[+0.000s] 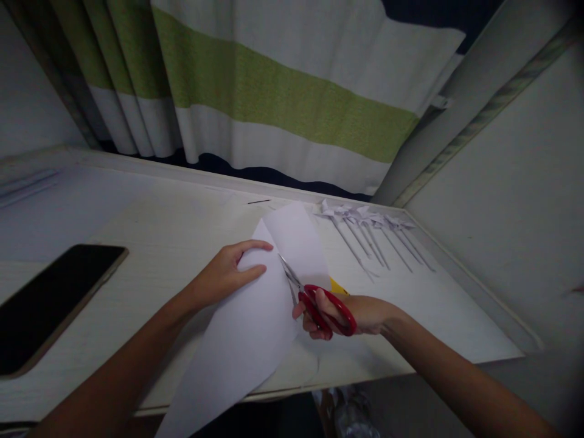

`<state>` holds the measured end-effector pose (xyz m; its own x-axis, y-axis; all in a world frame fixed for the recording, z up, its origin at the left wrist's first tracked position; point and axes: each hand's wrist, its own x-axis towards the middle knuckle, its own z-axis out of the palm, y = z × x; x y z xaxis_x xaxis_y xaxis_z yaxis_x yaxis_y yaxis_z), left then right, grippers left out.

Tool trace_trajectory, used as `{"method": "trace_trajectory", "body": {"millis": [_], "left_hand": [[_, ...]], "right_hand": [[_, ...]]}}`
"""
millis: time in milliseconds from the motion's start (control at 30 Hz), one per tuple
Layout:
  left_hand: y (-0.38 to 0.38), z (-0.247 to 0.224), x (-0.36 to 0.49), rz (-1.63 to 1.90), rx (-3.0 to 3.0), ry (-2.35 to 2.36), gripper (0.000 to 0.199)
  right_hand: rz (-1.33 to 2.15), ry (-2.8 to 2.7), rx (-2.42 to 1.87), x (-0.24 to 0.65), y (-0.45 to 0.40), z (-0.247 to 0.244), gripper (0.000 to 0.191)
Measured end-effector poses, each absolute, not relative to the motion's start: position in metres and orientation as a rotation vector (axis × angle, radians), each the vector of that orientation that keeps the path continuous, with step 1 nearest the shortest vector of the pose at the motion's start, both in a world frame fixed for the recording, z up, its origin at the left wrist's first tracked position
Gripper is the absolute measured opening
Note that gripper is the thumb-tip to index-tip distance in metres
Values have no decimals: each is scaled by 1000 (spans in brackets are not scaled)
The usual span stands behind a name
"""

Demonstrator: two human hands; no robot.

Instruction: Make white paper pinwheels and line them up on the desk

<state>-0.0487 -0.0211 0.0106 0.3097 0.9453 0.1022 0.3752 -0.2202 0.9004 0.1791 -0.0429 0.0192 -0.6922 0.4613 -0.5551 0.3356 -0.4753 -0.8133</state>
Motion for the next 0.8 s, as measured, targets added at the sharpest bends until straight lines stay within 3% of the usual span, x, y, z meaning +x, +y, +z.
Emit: {"method": "trace_trajectory", "body": {"millis": [333,800], "left_hand": [[-25,10,-44,948,1600,1138,36],[-26,9,-43,948,1641,1193,35]], "right_hand": [[2229,-1829,-1009,178,-34,21,67],[2272,-1767,-1158,171,-22,28,63]]}}
